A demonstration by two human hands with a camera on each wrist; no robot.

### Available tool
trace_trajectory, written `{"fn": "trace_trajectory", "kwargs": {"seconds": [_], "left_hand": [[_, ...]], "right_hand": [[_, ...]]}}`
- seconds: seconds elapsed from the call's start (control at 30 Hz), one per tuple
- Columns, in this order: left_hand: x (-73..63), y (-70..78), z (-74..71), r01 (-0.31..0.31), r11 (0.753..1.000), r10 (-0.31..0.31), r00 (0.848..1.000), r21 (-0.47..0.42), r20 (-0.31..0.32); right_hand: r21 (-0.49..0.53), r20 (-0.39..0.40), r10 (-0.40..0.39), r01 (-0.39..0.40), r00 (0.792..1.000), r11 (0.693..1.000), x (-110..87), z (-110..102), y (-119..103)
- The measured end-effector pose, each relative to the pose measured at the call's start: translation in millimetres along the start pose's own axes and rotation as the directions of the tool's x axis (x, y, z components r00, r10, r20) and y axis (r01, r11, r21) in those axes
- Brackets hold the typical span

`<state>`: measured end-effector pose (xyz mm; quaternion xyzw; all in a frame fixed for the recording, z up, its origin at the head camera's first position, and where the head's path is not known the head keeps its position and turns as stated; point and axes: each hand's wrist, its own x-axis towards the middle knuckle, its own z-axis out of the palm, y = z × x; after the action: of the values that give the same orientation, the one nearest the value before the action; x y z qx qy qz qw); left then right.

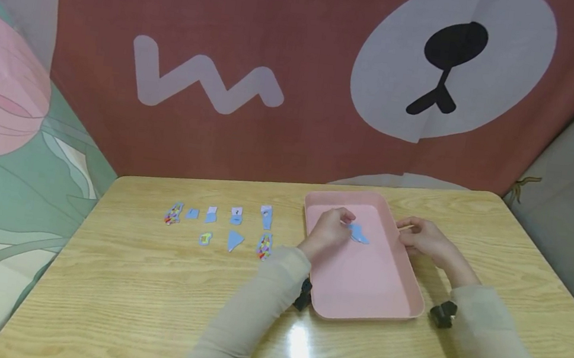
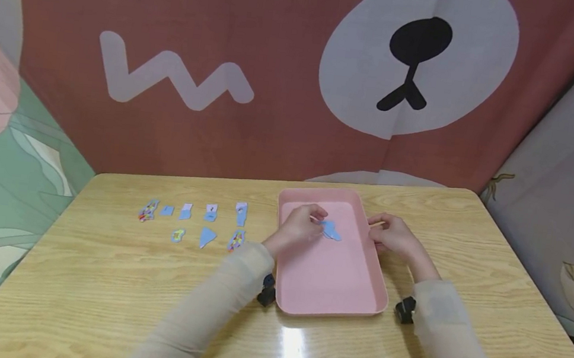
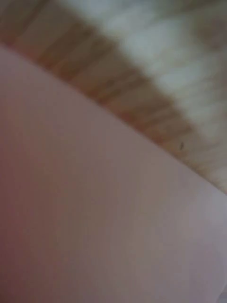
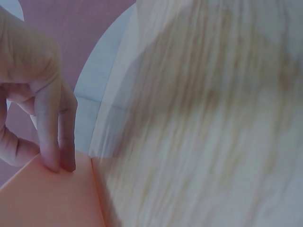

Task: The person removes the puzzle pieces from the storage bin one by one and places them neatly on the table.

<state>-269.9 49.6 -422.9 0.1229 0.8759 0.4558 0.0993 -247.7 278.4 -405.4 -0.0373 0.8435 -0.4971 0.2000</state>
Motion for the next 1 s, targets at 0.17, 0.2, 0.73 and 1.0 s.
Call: {"fn": "trace_trajectory", "kwargs": {"seconds": [0.17, 0.2, 0.73, 1.0], "left_hand": [[1.2, -7.9, 3.2, 0.005, 0.999, -0.004, 1.000, 0.047, -0.013], [1.0, -8.9, 3.3, 0.007, 0.999, -0.006, 1.000, 0.050, -0.013], [0.3, -9.3, 8.1, -0.009, 0.994, 0.007, 1.000, 0.105, 0.016], [-0.4, -9.7, 9.4, -0.041, 0.987, 0.039, 0.999, 0.155, 0.016]], "right_hand": [[-0.005, 0.005, 0.005, -0.005, 1.000, 1.000, 0.1, 0.7, 0.2], [-0.005, 0.005, 0.005, -0.005, 1.000, 1.000, 0.3, 0.8, 0.5], [-0.009, 0.000, 0.015, -0.015, 1.000, 1.000, 2.1, -0.6, 4.4], [-0.002, 0.005, 0.008, -0.008, 1.000, 1.000, 2.7, -1.5, 5.5]]}}
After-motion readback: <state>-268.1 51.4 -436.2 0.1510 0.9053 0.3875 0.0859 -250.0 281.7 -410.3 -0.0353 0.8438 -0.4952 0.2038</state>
